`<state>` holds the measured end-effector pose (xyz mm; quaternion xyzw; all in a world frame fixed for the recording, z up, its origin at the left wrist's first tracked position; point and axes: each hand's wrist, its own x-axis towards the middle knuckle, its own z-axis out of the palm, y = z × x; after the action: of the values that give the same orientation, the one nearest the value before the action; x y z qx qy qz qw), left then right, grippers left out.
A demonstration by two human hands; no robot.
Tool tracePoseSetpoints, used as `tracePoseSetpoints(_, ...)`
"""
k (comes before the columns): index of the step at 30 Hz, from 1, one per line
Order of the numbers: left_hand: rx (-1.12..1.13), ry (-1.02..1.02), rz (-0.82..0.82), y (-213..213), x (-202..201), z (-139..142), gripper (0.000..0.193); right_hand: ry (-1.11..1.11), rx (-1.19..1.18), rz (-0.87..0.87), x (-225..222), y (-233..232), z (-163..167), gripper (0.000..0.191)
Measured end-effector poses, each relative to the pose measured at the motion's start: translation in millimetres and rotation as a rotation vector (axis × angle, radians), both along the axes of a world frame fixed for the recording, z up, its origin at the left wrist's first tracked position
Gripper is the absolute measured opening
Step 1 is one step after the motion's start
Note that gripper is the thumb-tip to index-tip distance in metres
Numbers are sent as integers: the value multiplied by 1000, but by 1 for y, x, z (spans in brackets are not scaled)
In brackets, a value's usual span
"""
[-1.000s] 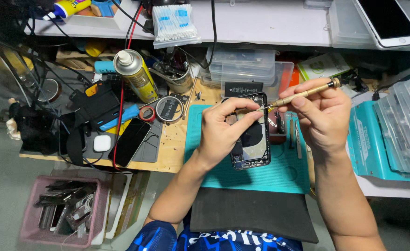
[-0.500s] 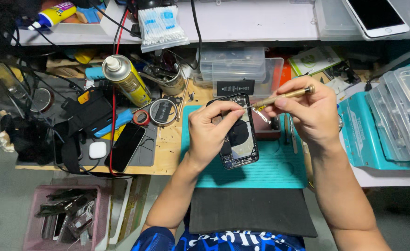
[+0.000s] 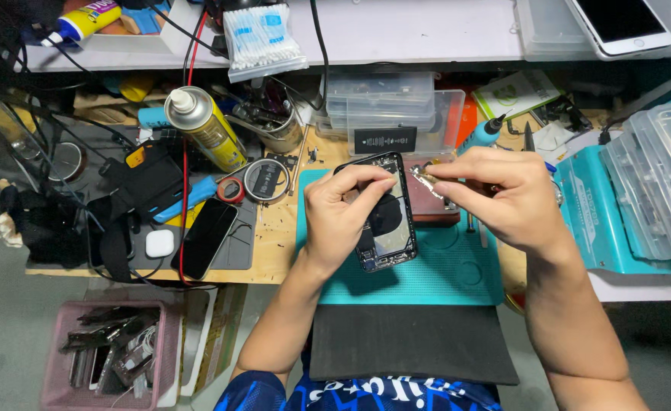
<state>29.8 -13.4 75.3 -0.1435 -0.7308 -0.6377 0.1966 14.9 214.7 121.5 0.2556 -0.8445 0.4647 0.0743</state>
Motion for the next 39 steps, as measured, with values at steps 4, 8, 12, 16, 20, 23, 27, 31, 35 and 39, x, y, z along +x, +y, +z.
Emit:
tracePoseSetpoints(4, 21, 17, 8, -2, 1, -1, 7, 151, -37, 96, 7, -3, 6, 23)
tracePoseSetpoints(8, 25, 32, 6, -3, 3, -2, 7, 189, -3, 63, 15, -11, 9, 20)
tracePoseSetpoints(12, 19, 8, 6, -4, 5, -2, 8, 211, 20, 45, 17, -16, 11, 18)
tracePoseSetpoints(16, -14, 53, 6, -3, 7, -1, 8, 191, 27, 42, 19, -18, 13, 19)
tracePoseSetpoints(20, -56, 62, 26, -2, 9, -2, 9, 191, 37, 42, 20, -18, 13, 19)
tracePoseSetpoints(23, -81, 65, 34, -3, 9, -1, 10, 201, 36, 48, 20, -18, 12, 19)
tracePoseSetpoints(27, -65, 96, 21, -3, 8, 0, 10, 190, 52, 37, 20, -18, 11, 20)
tracePoseSetpoints(31, -92, 128, 35, -3, 9, 0, 10, 187, 61, 53, 17, -16, 10, 21)
tracePoseSetpoints(35, -121, 149, 33, -3, 9, -1, 10, 189, 56, 70, 17, -16, 9, 21)
tracePoseSetpoints(39, -132, 158, 34, -4, 9, -2, 11, 175, 67, 61, 16, -17, 9, 21)
